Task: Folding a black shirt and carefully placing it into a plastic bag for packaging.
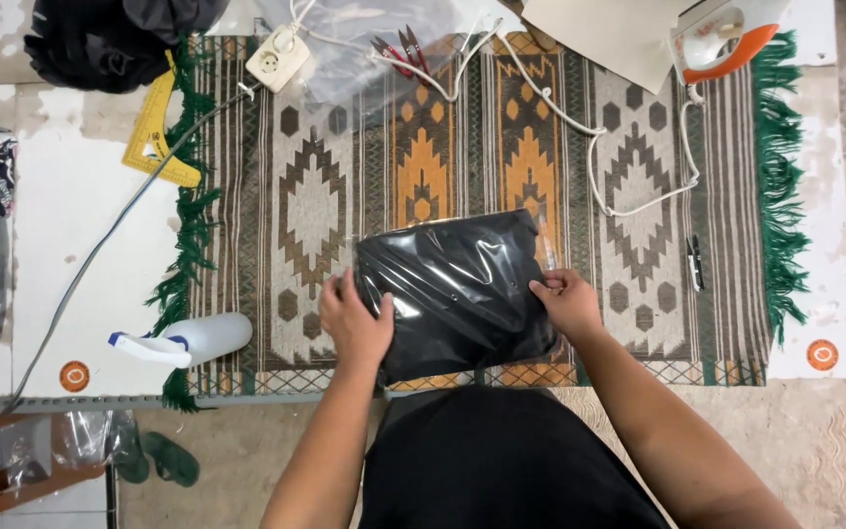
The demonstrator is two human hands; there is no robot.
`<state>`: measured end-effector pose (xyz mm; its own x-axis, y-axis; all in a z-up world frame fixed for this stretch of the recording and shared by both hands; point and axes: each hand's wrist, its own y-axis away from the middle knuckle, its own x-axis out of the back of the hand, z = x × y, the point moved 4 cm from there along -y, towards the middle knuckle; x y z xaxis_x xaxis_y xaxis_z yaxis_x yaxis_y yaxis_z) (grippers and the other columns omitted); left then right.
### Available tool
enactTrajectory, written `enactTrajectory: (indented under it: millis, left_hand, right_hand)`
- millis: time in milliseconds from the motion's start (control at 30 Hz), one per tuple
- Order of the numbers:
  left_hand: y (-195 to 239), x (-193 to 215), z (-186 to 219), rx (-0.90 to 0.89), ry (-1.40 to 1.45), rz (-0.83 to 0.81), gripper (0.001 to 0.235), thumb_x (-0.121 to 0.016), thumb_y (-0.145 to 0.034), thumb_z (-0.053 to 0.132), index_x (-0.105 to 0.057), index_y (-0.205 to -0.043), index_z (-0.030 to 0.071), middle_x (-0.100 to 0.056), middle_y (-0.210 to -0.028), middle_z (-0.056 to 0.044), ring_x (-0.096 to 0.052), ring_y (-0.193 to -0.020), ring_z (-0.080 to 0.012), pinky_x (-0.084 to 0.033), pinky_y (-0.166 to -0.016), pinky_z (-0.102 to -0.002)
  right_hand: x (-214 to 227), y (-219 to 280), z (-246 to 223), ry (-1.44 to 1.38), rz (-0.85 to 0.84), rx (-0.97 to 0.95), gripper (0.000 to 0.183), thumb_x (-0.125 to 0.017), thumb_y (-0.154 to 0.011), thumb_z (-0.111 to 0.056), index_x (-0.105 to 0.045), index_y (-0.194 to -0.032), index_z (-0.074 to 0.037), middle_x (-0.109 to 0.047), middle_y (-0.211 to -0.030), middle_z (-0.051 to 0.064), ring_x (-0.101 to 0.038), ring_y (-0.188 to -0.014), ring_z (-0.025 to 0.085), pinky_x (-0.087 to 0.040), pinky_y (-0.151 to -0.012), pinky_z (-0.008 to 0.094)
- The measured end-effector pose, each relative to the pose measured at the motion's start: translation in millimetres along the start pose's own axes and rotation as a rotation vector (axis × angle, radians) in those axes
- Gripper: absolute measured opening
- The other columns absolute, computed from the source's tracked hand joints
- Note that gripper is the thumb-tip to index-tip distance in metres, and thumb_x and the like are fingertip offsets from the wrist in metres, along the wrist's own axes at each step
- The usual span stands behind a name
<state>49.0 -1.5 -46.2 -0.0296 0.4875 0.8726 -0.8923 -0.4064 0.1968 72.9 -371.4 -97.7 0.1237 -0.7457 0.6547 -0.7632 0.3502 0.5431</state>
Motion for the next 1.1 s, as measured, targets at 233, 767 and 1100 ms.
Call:
enactTrajectory:
  millis: [233, 767, 1100]
  left_hand:
    - [31.6, -6.5, 49.6, -0.322, -0.259, -0.530, 0.075, -0.041, -0.100, 0.064, -0.023, -0.163, 0.028, -0.003, -0.169, -0.024, -0.003, -0.155, -0.0464, -0.012, -0.117, -0.068]
    - [-35.4, -77.5, -73.0, 0.481, 0.400, -0.046, 0.041, -0.081, -0.084, 0.047, -0.074, -0.106, 0.012, -0.070, -0.090, -0.005, -0.069, -0.094, -0.0278, -0.054, -0.079, -0.041]
    - [-36.1, 4.0, -30.5, 0.647, 0.614, -0.262, 0.035, -0.074, -0.095, 0.047, -0.072, -0.115, 0.019, -0.072, -0.116, -0.014, -0.065, -0.118, -0.0323, -0.050, -0.095, -0.048]
  right_hand:
    - [-8.2, -14.6, 19.9, -0.017, -0.024, 0.033, 0.038, -0.086, -0.082, -0.035, -0.076, -0.113, -0.015, -0.078, -0.094, -0.002, -0.073, -0.083, 0.020, -0.058, -0.076, 0.037]
    - [-3.1, -1.4, -2.2, -0.405, -0.157, -0.084, 0.025, -0.083, -0.087, -0.018, -0.067, -0.101, -0.004, -0.068, -0.080, 0.006, -0.061, -0.060, 0.016, -0.052, -0.048, 0.030]
    - [-47.9, -28.0, 26.9, -0.709, -0.373, -0.092, 0.014, -0.071, -0.098, -0.013, -0.058, -0.102, -0.007, -0.064, -0.077, 0.006, -0.064, -0.060, 0.016, -0.050, -0.048, 0.022]
